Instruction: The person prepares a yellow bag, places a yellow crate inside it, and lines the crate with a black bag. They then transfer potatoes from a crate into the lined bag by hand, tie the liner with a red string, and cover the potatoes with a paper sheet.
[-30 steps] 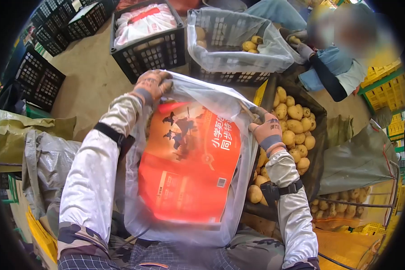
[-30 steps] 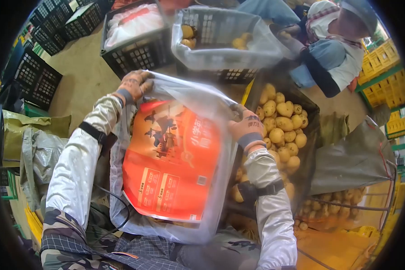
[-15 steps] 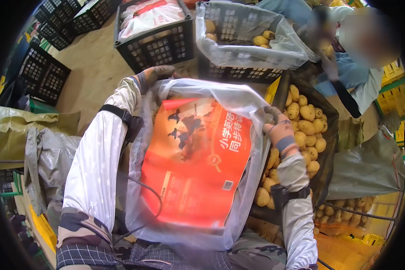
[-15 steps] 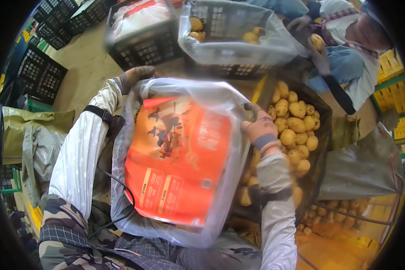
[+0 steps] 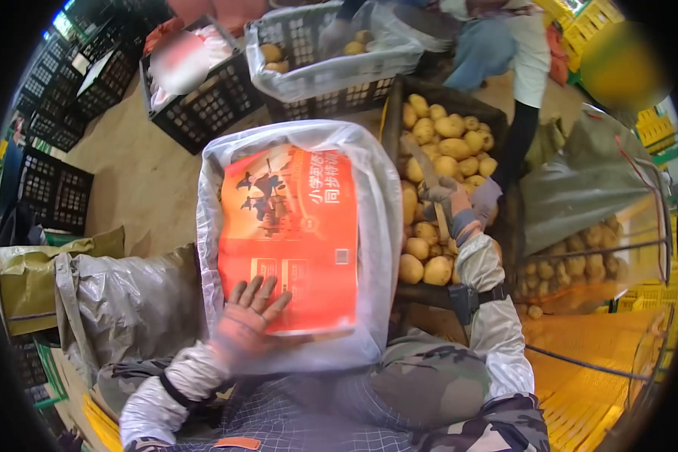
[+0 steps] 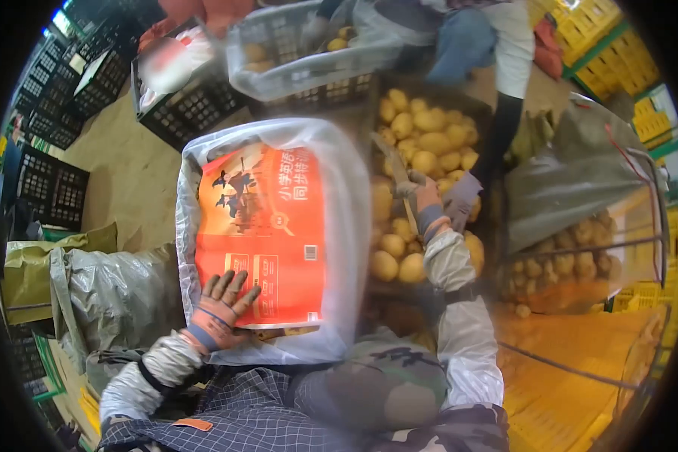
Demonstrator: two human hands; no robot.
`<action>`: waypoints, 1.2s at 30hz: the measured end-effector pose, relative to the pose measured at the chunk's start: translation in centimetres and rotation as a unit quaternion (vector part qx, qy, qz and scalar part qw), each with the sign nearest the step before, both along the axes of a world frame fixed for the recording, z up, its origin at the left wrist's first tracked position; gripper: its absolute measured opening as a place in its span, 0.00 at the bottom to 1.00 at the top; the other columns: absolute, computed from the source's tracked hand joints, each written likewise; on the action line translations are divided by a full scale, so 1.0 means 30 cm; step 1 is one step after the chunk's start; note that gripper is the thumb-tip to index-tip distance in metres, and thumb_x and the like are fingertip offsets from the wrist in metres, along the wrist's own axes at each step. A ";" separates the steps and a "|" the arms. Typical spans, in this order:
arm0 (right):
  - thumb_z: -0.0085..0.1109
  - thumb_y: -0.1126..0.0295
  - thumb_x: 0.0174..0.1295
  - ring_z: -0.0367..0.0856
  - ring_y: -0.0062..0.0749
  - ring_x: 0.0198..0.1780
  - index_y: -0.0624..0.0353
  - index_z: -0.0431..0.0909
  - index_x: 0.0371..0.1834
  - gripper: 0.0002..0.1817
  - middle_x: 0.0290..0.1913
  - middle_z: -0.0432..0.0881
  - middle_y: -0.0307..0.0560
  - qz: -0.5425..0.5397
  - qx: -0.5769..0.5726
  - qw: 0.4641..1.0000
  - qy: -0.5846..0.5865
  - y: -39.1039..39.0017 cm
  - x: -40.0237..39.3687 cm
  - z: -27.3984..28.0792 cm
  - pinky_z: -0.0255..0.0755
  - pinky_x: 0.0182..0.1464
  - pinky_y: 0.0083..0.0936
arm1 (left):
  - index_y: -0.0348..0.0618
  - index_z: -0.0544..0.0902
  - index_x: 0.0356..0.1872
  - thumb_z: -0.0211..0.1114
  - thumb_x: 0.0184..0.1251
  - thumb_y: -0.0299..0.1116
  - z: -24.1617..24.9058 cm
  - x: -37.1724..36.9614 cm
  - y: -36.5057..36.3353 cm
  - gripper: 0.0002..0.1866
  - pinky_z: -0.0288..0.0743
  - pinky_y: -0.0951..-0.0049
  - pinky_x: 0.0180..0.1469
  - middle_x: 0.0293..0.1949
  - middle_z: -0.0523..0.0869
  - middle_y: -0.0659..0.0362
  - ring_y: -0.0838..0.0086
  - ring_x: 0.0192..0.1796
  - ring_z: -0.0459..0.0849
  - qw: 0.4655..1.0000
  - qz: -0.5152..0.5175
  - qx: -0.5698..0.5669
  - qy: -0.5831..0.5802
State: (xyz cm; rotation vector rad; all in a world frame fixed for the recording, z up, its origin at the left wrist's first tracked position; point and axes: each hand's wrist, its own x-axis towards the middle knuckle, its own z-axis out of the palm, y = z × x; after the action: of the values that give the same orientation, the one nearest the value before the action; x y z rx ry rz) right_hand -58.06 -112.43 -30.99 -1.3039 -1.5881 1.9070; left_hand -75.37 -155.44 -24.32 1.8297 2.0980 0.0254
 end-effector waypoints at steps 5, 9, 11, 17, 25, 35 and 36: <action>0.65 0.70 0.52 0.82 0.35 0.40 0.62 0.73 0.60 0.29 0.47 0.82 0.51 0.127 0.234 0.957 -0.117 -0.131 0.204 0.282 0.77 0.41 0.28 | 0.42 0.74 0.63 0.64 0.55 0.30 -0.070 0.020 -0.114 0.30 0.75 0.55 0.55 0.51 0.82 0.40 0.47 0.53 0.81 0.970 0.168 0.122 -0.126; 0.74 0.60 0.45 0.77 0.45 0.61 0.61 0.63 0.69 0.46 0.58 0.78 0.60 0.332 0.394 0.857 -0.028 -0.385 0.197 0.609 0.71 0.61 0.35 | 0.41 0.83 0.51 0.59 0.64 0.28 0.324 -0.014 -0.132 0.15 0.79 0.61 0.43 0.40 0.87 0.44 0.51 0.41 0.87 0.934 0.142 0.321 -0.068; 0.75 0.59 0.43 0.80 0.45 0.56 0.61 0.60 0.70 0.49 0.53 0.81 0.59 0.410 0.334 0.849 -0.025 -0.543 0.175 0.795 0.74 0.58 0.34 | 0.38 0.83 0.48 0.61 0.66 0.35 0.486 -0.010 -0.154 0.14 0.79 0.61 0.44 0.40 0.86 0.43 0.49 0.40 0.86 0.942 0.035 0.330 -0.042; 0.70 0.63 0.46 0.82 0.42 0.51 0.56 0.80 0.51 0.26 0.46 0.85 0.50 0.418 0.344 0.840 0.029 -0.761 0.116 0.909 0.74 0.54 0.33 | 0.32 0.78 0.56 0.55 0.73 0.32 0.560 -0.108 -0.177 0.17 0.71 0.63 0.60 0.51 0.83 0.47 0.62 0.54 0.81 0.840 0.236 0.452 -0.187; 0.52 0.64 0.61 0.80 0.48 0.42 0.59 0.80 0.40 0.13 0.39 0.82 0.52 -0.221 0.717 0.614 -0.245 -0.010 0.764 1.251 0.73 0.49 0.41 | 0.32 0.75 0.60 0.56 0.71 0.38 0.775 0.028 -0.057 0.22 0.73 0.69 0.54 0.48 0.83 0.53 0.68 0.50 0.80 0.848 0.148 0.475 -0.182; 0.58 0.56 0.61 0.78 0.38 0.31 0.55 0.78 0.39 0.14 0.29 0.77 0.45 -0.495 0.268 0.820 0.105 0.545 1.718 1.386 0.73 0.36 0.35 | 0.34 0.80 0.47 0.59 0.69 0.38 0.525 0.045 0.020 0.16 0.76 0.75 0.37 0.33 0.85 0.57 0.76 0.32 0.81 0.817 0.238 0.265 -0.453; 0.58 0.55 0.62 0.78 0.37 0.30 0.55 0.78 0.38 0.14 0.28 0.77 0.44 -0.481 0.243 0.828 0.157 0.607 1.748 1.372 0.73 0.34 0.34 | 0.34 0.80 0.46 0.58 0.68 0.38 0.533 0.048 0.006 0.16 0.76 0.75 0.37 0.33 0.85 0.57 0.76 0.33 0.81 0.837 0.225 0.237 -0.438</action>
State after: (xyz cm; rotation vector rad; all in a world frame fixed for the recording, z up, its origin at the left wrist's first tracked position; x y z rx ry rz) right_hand -5.63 -94.23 10.18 -1.1350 -0.8545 0.9289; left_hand -73.94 -155.26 -8.32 1.0860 1.8046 1.3319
